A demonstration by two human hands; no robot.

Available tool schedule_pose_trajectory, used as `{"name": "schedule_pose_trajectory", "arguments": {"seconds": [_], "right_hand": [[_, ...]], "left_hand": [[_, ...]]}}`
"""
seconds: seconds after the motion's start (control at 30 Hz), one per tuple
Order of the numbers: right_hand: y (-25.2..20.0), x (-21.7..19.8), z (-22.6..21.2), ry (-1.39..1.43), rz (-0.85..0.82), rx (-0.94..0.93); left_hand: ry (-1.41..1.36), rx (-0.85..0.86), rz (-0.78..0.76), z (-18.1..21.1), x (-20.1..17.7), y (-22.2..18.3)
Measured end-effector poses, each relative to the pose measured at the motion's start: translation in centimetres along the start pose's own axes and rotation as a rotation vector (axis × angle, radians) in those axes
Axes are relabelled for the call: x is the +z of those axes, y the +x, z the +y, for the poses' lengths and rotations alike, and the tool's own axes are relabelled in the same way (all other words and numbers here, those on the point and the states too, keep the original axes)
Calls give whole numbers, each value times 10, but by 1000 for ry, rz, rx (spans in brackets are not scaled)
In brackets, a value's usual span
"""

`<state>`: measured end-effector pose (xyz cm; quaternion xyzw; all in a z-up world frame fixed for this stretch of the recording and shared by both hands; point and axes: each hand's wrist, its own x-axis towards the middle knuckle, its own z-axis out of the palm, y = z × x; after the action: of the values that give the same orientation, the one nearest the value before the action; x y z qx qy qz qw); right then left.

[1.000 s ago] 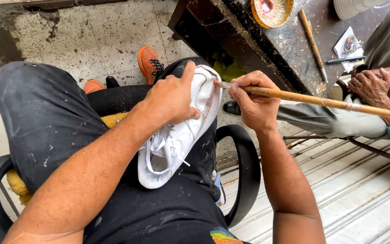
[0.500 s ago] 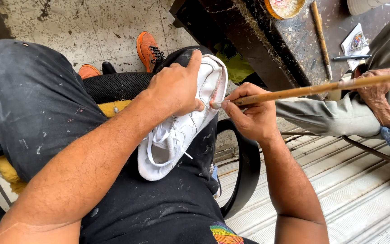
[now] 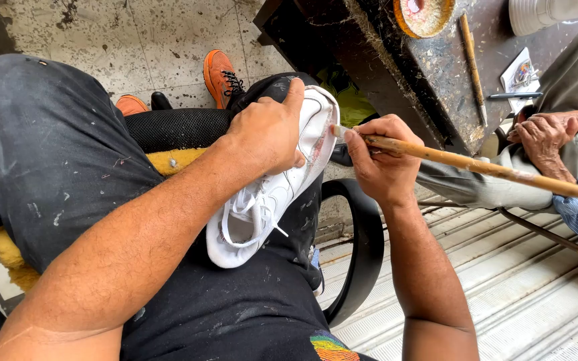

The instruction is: Applying adhesive or paint to the seam of a white sneaker using a brush at a repair bench

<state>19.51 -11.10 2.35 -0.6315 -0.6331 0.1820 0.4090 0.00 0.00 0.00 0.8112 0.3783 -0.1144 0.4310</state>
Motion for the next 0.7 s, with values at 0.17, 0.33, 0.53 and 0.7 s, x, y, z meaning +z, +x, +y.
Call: {"name": "schedule_pose_trajectory", "arguments": {"seconds": [0.17,0.33,0.53,0.7], "right_hand": [[-4,3,-6,-64,-115,39],[13,2,3,-126,-11,-41],[-8,9,-13,-37,-241,317],[15,10,11,-128,91,-243]], "left_hand": [[23,-15,33,10,5,0],[53,-21,153,12,30,14],[51,-22,184,17,22,6],[63,-37,167,7,38,27]]}}
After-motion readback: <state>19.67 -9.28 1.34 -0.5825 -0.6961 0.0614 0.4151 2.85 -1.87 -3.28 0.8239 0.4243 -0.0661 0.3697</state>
